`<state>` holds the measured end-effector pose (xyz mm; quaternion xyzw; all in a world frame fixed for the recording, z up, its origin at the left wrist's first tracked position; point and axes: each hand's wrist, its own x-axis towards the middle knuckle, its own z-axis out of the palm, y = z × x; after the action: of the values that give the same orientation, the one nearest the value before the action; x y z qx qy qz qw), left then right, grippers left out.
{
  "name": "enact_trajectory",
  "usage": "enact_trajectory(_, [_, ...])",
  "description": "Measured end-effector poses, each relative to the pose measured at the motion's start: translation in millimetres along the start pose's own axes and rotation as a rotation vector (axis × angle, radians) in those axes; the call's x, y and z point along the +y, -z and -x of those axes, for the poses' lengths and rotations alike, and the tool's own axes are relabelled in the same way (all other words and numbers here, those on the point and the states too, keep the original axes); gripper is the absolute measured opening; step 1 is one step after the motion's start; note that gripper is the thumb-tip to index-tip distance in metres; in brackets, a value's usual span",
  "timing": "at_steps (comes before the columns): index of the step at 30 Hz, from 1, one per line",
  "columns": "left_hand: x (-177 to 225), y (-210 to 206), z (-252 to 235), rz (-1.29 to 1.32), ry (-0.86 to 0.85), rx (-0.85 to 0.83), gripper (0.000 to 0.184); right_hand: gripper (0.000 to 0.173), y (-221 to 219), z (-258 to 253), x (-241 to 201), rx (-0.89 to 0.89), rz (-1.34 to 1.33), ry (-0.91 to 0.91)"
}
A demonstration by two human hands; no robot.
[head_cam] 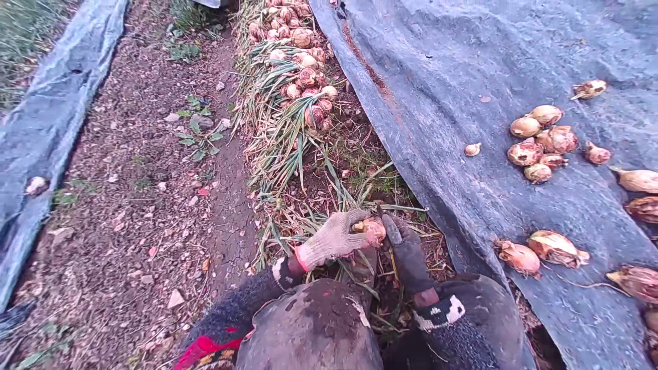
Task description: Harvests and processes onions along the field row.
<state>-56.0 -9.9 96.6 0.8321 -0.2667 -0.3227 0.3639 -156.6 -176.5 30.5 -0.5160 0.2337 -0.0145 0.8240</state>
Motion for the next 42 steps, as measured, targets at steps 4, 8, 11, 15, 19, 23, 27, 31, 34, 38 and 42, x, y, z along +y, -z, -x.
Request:
enact_trajectory(4, [-31.4, -3.4, -13.1, -0.431, 0.219, 0.287, 0.061, 0.037, -4.2, 16.2, -20.9, -0.043, -0.186, 0.058])
enact_trajectory(8, [-93.3, 37.4, -22.3, 0.205, 0.436, 0.577, 0.049, 0.041, 0.8, 14.4, -22.0, 0.063, 0.204, 0.078])
enact_trajectory(11, [-57.5, 34.3, -26.8, 0.305, 0.337, 0.586, 0.041, 0.061, 9.5, -3.3, 9.8, -0.102, 0.529, -0.142])
enact_trajectory(15, [5.0, -13.1, -25.7, -0.242, -0.003, 0.247, 0.039, 0.068, -7.0, -8.1, 10.2, -0.119, -0.072, -0.295])
enact_trajectory(19, [19.9, -37.9, -31.9, -0.370, -0.314, 0.115, 0.032, 0.079, 8.2, -16.5, -3.2, 0.006, -0.461, -0.452])
enact_trajectory(23, [25.1, -17.9, -73.9, -0.329, -0.429, 0.162, 0.021, 0.086, 30.3, -15.0, -20.8, -0.126, -0.863, -0.420])
enact_trajectory(27, [1.9, 67.8, -118.4, -0.810, -0.015, 0.505, 0.023, 0.070, 75.1, -0.5, -65.5, -0.161, -0.908, 0.363])
enact_trajectory(31, [-58.5, 146.5, -153.8, -0.840, 0.473, 0.425, 0.065, 0.057, 88.5, -1.5, -49.9, 0.210, -0.555, 0.524])
enact_trajectory(34, [-111.6, 168.8, -190.8, -0.646, 0.459, 0.652, 0.067, 0.051, 50.3, -16.5, -28.2, 0.293, -0.311, -0.039])
enact_trajectory(38, [-152.9, 197.8, -239.6, -0.680, 0.508, 0.781, 0.099, 0.062, 39.1, -28.5, -13.0, 0.115, 0.296, -0.311])
enact_trajectory(42, [-169.5, 218.0, -261.8, -0.702, 0.544, 0.775, 0.120, 0.065, 42.1, -37.6, -9.5, 0.137, 0.398, -0.269])
